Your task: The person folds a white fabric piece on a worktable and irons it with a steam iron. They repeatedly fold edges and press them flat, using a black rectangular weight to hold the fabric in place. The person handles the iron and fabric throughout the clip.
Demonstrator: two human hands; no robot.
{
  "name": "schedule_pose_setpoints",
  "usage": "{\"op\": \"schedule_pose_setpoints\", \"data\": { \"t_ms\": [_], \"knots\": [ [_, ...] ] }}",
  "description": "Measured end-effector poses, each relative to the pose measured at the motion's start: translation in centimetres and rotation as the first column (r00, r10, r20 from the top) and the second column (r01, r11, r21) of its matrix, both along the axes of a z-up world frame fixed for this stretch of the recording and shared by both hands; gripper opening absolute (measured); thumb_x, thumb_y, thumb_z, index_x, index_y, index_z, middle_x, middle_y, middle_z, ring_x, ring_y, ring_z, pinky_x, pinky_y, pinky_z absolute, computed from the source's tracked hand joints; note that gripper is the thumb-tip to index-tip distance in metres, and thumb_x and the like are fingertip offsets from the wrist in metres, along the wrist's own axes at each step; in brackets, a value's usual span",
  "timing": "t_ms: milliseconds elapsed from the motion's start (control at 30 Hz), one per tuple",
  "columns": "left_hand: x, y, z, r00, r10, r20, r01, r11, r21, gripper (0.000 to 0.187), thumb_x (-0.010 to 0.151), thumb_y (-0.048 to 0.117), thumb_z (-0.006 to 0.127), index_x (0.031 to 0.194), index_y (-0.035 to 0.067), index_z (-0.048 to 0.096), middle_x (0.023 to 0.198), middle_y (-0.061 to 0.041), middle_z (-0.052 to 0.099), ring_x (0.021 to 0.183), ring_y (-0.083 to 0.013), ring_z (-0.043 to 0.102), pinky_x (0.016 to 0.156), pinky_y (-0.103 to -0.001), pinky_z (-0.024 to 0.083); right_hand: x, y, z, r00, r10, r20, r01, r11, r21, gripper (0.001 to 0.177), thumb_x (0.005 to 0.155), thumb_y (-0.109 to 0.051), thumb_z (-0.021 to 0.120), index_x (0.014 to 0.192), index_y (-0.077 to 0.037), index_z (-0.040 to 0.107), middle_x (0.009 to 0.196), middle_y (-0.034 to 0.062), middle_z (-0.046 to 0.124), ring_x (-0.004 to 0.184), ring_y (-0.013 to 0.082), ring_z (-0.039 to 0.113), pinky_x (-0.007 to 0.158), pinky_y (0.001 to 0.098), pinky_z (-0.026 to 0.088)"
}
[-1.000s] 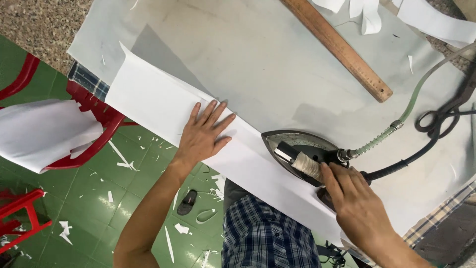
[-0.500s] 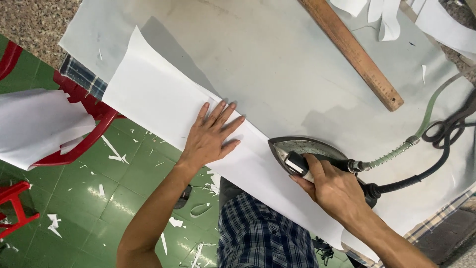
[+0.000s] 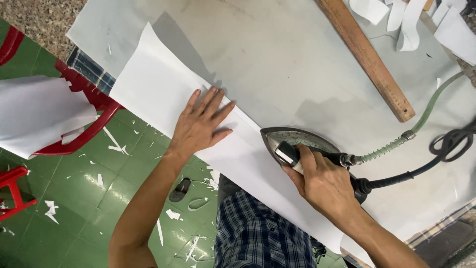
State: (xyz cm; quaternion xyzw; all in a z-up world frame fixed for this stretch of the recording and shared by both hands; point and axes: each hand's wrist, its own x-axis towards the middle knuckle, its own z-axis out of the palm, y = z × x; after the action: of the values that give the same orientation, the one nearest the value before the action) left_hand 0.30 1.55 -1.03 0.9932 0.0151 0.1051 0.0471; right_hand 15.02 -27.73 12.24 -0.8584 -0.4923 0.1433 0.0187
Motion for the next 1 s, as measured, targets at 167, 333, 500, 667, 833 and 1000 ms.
{"op": "schedule_pose_setpoints", "data": {
  "t_ms": [167,333,500,667,833,1000],
  "knots": [
    [-0.5,1.4,0.2,0.999,0.014,-0.045,-0.016,0.999,-0.045,0.062,0.098,0.066,0.047,0.150,0.031,0.053,0.158,-0.009,0.047,0.147,-0.0281,0.042,0.125,-0.053,0.011,0.3,0.5,0.6,0.996,-0.040,-0.081,0.034,0.997,-0.072,0.056,0.094,-0.053,0.058,0.134,-0.013,0.058,0.086,0.0064,0.067,0.075,0.0261,0.073,0.055,0.0382,0.059],
    [-0.5,1.6,-0.2,0.998,0.021,-0.053,-0.026,0.995,-0.099,0.061,0.099,0.066,0.046,0.151,0.034,0.052,0.160,-0.007,0.044,0.149,-0.0267,0.038,0.125,-0.053,0.008,0.3,0.4,0.2,0.995,-0.028,-0.101,0.020,0.997,-0.078,0.057,0.093,-0.052,0.062,0.133,-0.012,0.057,0.076,0.0088,0.069,0.065,0.0257,0.076,0.053,0.0371,0.059],
    [-0.1,1.8,0.2,0.999,0.023,-0.032,-0.026,0.994,-0.109,0.057,0.099,0.064,0.048,0.148,0.035,0.054,0.160,-0.005,0.045,0.149,-0.0252,0.039,0.125,-0.053,0.010,0.2,0.5,0.3,0.997,-0.023,-0.079,0.020,0.999,-0.043,0.056,0.092,-0.052,0.065,0.129,-0.011,0.058,0.075,0.0086,0.069,0.063,0.0252,0.075,0.052,0.0360,0.059],
    [0.1,2.1,-0.3,1.000,0.024,0.010,-0.023,0.994,-0.108,0.054,0.097,0.061,0.051,0.145,0.037,0.056,0.159,-0.003,0.046,0.148,-0.0235,0.040,0.125,-0.053,0.011,0.1,0.4,-0.3,1.000,0.002,-0.006,-0.002,1.000,-0.009,0.054,0.091,-0.052,0.066,0.125,-0.011,0.059,0.071,0.0056,0.066,0.060,0.0236,0.073,0.051,0.0343,0.058],
    [0.1,2.1,-0.3,0.998,0.054,0.025,-0.052,0.994,-0.101,0.053,0.096,0.062,0.051,0.143,0.039,0.058,0.158,0.000,0.048,0.147,-0.0205,0.041,0.126,-0.053,0.012,0.2,2.8,-0.3,0.996,0.031,0.078,-0.034,0.999,0.032,0.052,0.092,-0.052,0.067,0.122,-0.011,0.060,0.068,0.0034,0.065,0.057,0.0217,0.072,0.048,0.0331,0.055],
    [0.1,2.4,-0.1,0.998,0.054,0.018,-0.052,0.992,-0.117,0.053,0.097,0.060,0.050,0.144,0.036,0.057,0.159,-0.001,0.047,0.149,-0.0201,0.038,0.126,-0.051,0.011,0.3,6.5,-0.1,0.997,0.042,0.069,-0.046,0.997,0.065,0.049,0.093,-0.050,0.068,0.117,-0.008,0.062,0.065,0.0053,0.064,0.053,0.0229,0.070,0.044,0.0342,0.053]
  ]
}}
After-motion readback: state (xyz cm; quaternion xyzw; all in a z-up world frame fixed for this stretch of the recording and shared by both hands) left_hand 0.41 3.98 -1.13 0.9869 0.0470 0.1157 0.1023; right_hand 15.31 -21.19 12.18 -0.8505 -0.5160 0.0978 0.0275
